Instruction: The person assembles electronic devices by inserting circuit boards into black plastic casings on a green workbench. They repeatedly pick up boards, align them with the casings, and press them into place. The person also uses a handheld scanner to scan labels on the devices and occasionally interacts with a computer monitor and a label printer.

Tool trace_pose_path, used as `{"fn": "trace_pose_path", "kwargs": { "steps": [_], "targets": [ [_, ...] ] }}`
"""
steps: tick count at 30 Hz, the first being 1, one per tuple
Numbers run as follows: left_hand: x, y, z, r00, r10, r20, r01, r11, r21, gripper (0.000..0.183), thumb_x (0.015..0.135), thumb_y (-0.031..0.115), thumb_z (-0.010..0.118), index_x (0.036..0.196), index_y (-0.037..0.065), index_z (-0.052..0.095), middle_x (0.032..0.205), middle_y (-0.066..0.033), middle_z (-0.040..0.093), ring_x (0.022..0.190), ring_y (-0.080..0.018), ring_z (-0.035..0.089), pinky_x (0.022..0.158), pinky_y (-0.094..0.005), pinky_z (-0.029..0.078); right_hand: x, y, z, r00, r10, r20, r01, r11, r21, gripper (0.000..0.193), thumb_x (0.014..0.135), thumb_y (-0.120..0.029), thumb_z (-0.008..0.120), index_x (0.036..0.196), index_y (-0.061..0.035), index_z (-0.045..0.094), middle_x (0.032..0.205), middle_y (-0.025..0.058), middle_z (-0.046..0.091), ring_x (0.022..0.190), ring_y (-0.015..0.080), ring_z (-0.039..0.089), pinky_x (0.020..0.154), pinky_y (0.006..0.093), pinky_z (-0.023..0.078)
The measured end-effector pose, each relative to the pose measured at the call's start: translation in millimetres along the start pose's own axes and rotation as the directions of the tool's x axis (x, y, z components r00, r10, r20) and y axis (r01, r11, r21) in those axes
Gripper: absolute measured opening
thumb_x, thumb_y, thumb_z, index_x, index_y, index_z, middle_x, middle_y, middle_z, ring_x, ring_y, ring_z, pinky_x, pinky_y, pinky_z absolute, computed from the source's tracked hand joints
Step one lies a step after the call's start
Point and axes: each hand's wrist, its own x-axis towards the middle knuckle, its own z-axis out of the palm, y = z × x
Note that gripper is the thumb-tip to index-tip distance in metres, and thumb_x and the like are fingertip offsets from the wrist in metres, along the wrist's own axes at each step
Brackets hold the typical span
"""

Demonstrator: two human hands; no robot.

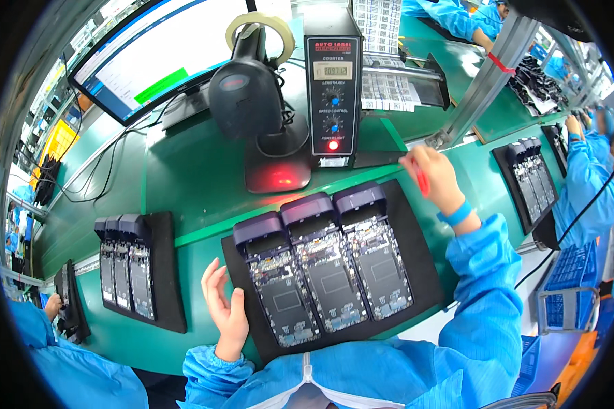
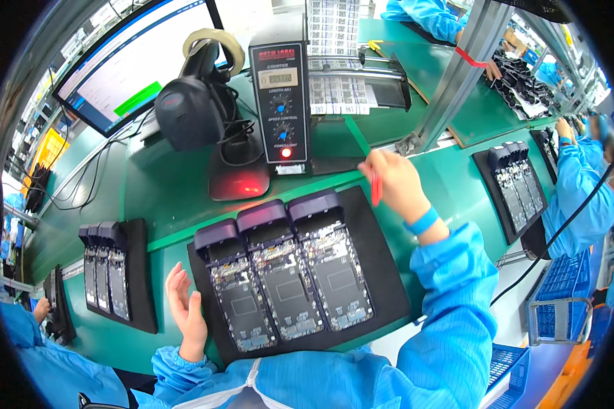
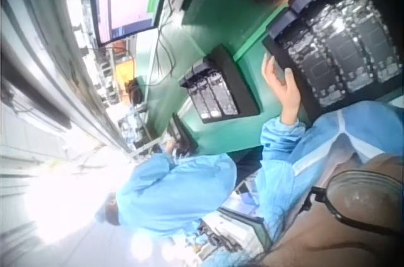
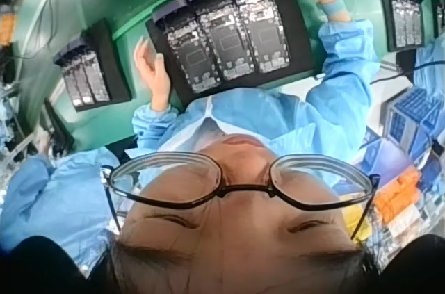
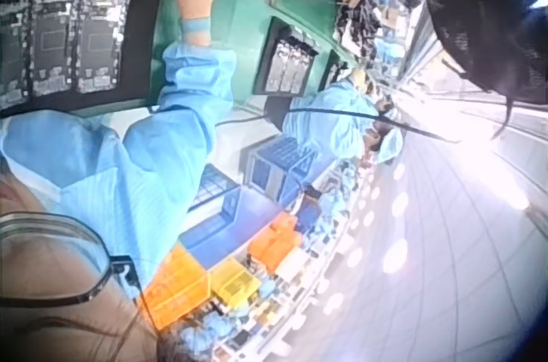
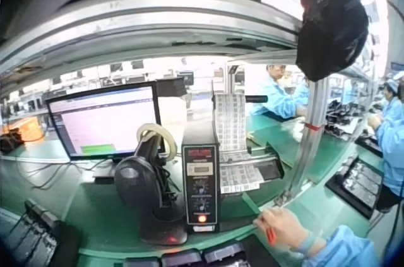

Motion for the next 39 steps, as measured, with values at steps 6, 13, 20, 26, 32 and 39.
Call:
{"fn": "trace_pose_path", "kwargs": {
  "steps": [6,13,20,26,32,39],
  "targets": [
    [-23.9,23.9,-8.8,0.968,-0.237,0.078,0.249,0.947,-0.205,0.046,0.077,0.0,0.047,0.122,0.006,0.038,0.132,-0.0077,0.031,0.108,-0.02,0.041,0.087,-0.0314,0.039,25.2,40.8,52.2,0.963,0.231,0.142,-0.174,0.928,-0.331,0.009,0.072,-0.003,0.053,0.08,-0.0026,0.048,0.086,0.0176,0.049,0.075,0.0329,0.056,0.063,0.0407,0.048],
    [-18.9,36.1,-13.8,0.806,-0.504,0.31,0.58,0.565,-0.587,0.047,0.081,0.008,0.044,0.127,0.007,0.034,0.13,-0.0108,0.033,0.108,-0.0222,0.042,0.088,-0.0371,0.037,31.8,59.7,76.2,0.9,0.4,0.172,-0.287,0.842,-0.456,0.01,0.074,-0.006,0.048,0.08,-0.0003,0.055,0.09,0.0195,0.052,0.079,0.0351,0.058,0.065,0.042,0.05],
    [-21.6,17.2,1.1,0.716,-0.347,0.606,0.661,0.615,-0.429,0.047,0.077,-0.001,0.057,0.12,-0.001,0.037,0.112,-0.009,0.051,0.103,-0.0156,0.048,0.09,-0.0309,0.039,44.2,27.8,70.8,0.909,0.312,0.276,-0.212,0.917,-0.338,0.016,0.073,-0.01,0.049,0.083,-0.0013,0.058,0.088,0.0198,0.055,0.08,0.0361,0.057,0.07,0.0437,0.048],
    [-31.9,20.0,-7.3,0.729,-0.277,0.626,0.638,0.607,-0.474,0.05,0.075,-0.005,0.058,0.12,-0.002,0.037,0.115,-0.008,0.049,0.105,-0.0155,0.046,0.092,-0.0311,0.037,32.4,25.7,43.4,0.942,0.239,0.235,-0.244,0.97,-0.006,0.029,0.072,-0.009,0.052,0.099,0.0,0.059,0.086,0.0176,0.057,0.075,0.0292,0.058,0.067,0.039,0.046],
    [-32.7,20.8,-17.0,0.751,-0.218,0.623,0.587,0.651,-0.48,0.058,0.069,0.0,0.067,0.12,0.0,0.04,0.113,-0.0073,0.051,0.104,-0.0165,0.048,0.091,-0.0325,0.037,25.2,-0.3,-21.9,0.683,0.652,0.329,-0.658,0.353,0.666,0.032,0.082,-0.027,0.051,0.101,-0.0024,0.058,0.076,0.0043,0.056,0.066,0.0136,0.055,0.058,0.0243,0.043],
    [-27.6,18.5,-22.4,0.654,-0.286,0.7,0.728,0.488,-0.482,0.054,0.063,-0.009,0.064,0.114,0.0,0.046,0.107,-0.0096,0.055,0.098,-0.0212,0.054,0.086,-0.0348,0.043,53.0,-7.7,-24.9,0.504,0.709,0.493,-0.563,-0.163,0.81,0.039,0.082,-0.039,0.052,0.099,-0.0041,0.056,0.076,0.002,0.052,0.065,0.0121,0.05,0.056,0.0236,0.039]
  ]
}}
